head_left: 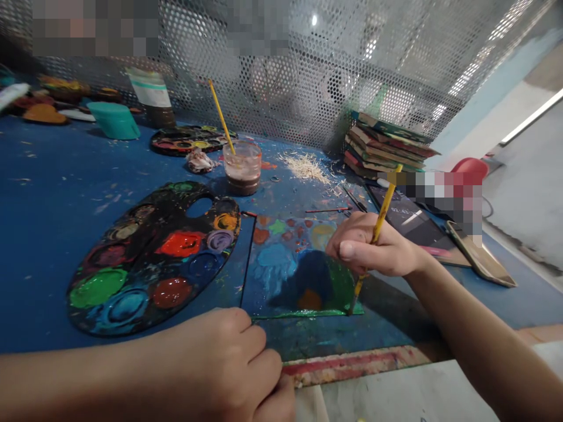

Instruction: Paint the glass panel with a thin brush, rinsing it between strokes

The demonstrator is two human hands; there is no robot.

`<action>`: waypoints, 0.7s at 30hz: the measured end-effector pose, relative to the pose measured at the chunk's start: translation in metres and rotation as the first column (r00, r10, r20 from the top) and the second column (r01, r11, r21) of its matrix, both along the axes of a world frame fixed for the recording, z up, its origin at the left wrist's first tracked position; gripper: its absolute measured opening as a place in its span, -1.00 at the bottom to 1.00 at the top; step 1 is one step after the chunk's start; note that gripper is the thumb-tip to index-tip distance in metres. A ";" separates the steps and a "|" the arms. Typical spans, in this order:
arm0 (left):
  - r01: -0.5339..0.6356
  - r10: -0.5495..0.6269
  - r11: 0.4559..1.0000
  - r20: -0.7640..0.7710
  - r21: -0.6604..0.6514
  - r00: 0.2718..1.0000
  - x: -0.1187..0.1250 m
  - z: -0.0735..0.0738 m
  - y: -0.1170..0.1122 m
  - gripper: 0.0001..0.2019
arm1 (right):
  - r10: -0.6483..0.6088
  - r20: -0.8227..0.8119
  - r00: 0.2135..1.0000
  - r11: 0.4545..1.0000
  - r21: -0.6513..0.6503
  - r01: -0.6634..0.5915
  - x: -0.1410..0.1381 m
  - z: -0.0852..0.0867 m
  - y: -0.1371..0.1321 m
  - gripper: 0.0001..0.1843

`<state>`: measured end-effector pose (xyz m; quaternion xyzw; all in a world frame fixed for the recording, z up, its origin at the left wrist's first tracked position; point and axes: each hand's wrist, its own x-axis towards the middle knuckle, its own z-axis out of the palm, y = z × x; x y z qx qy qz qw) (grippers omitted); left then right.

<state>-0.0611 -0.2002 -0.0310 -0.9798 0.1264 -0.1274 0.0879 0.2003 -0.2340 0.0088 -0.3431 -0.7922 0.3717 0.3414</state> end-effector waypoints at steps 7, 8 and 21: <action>0.041 -0.041 0.999 0.004 -0.009 0.999 0.002 0.001 0.003 -0.76 | -0.031 0.026 0.999 0.999 -0.024 0.031 0.004 0.001 -0.001 -0.45; 0.042 -0.042 0.999 0.010 -0.003 0.999 0.002 0.000 0.004 -0.77 | -0.032 0.030 0.999 0.999 -0.018 0.032 0.004 0.001 -0.001 -0.45; 0.192 -0.192 0.981 0.027 0.017 0.981 0.000 0.004 0.008 -0.64 | -0.236 -0.266 0.935 0.971 -0.037 0.234 0.003 -0.012 0.001 -0.53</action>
